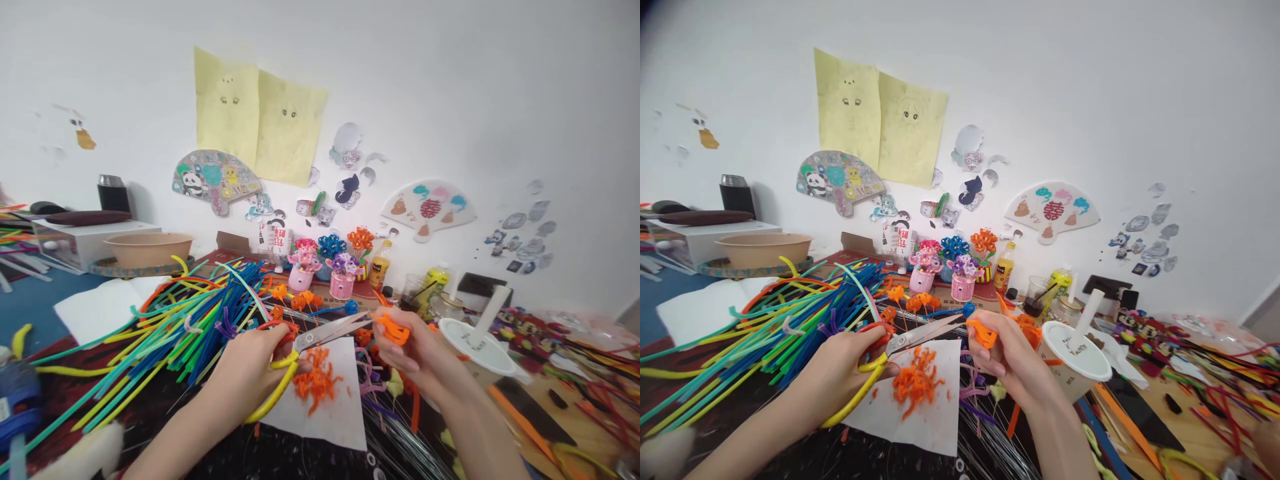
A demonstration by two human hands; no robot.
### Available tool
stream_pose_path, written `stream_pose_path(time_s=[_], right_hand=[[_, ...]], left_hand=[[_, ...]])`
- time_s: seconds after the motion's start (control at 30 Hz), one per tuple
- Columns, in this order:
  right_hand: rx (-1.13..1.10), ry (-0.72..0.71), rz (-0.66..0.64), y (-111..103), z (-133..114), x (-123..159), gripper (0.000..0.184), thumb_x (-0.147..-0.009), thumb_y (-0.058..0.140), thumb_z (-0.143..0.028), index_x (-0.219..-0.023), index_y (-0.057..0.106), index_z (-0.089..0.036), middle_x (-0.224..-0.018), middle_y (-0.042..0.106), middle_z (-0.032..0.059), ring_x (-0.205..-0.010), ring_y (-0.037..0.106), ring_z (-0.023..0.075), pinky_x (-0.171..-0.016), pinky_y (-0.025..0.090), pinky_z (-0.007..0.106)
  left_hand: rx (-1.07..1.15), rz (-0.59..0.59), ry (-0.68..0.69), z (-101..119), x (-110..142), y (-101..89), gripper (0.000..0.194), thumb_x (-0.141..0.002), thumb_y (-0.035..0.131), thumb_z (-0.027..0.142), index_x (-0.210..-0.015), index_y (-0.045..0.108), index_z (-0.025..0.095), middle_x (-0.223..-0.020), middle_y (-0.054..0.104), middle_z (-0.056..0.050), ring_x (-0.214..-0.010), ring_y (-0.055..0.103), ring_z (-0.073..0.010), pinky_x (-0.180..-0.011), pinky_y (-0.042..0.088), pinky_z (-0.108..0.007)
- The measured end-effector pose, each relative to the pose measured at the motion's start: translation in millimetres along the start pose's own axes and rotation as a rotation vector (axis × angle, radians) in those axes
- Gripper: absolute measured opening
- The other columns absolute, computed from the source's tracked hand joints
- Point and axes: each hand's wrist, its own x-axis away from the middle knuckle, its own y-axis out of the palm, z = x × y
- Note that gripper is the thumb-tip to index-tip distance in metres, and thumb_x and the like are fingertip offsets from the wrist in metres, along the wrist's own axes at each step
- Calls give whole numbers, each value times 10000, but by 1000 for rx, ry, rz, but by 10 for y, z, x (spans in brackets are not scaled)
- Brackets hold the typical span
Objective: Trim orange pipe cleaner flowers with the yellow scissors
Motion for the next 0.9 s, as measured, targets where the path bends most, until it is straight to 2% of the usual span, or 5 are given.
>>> stream_pose_path(time_s=[0.23, 0.43, 0.57, 0.73, 0.9], right_hand=[[-9, 0, 19, -20, 12, -17, 295, -886, 537, -337, -669, 595, -146, -480, 427, -53, -363, 205, 21, -399, 158, 191], [27, -18, 59, -28, 18, -21, 302, -896, 519, -333, -673, 592, -143, -488, 432, -51, -366, 213, 21, -406, 175, 195], [114, -36, 87, 0, -2, -20, 296, -907, 502, -331, -690, 579, -146, -510, 438, -51, -377, 225, 23, -415, 151, 208], [261, -31, 138, 16, -7, -17, 319, -916, 479, -346, -675, 551, -150, -514, 442, -52, -384, 234, 27, -424, 133, 224], [374, -13, 227, 35, 21, -51, 350, -880, 504, -417, -643, 519, -160, -497, 438, -60, -377, 244, 28, -421, 141, 222]], left_hand=[[-1, 7, 13, 12, 14, -13, 319, -808, 509, 493, -669, 390, 231, -628, 521, 33, -559, 464, -153, -546, 221, -239], [-5, 19, 9, 25, 29, -21, 327, -807, 497, 504, -667, 381, 233, -622, 522, 32, -572, 473, -159, -544, 213, -243], [-19, 41, 14, 18, 32, -4, 338, -813, 487, 523, -671, 390, 232, -639, 540, 27, -574, 485, -160, -545, 217, -246], [-8, 105, -97, 5, 25, -41, 325, -806, 487, 542, -710, 422, 239, -668, 566, 19, -610, 524, -181, -548, 253, -247], [-3, 98, -125, -23, 6, -54, 248, -804, 497, 490, -827, 483, 244, -834, 634, -7, -740, 599, -220, -592, 313, -261]])
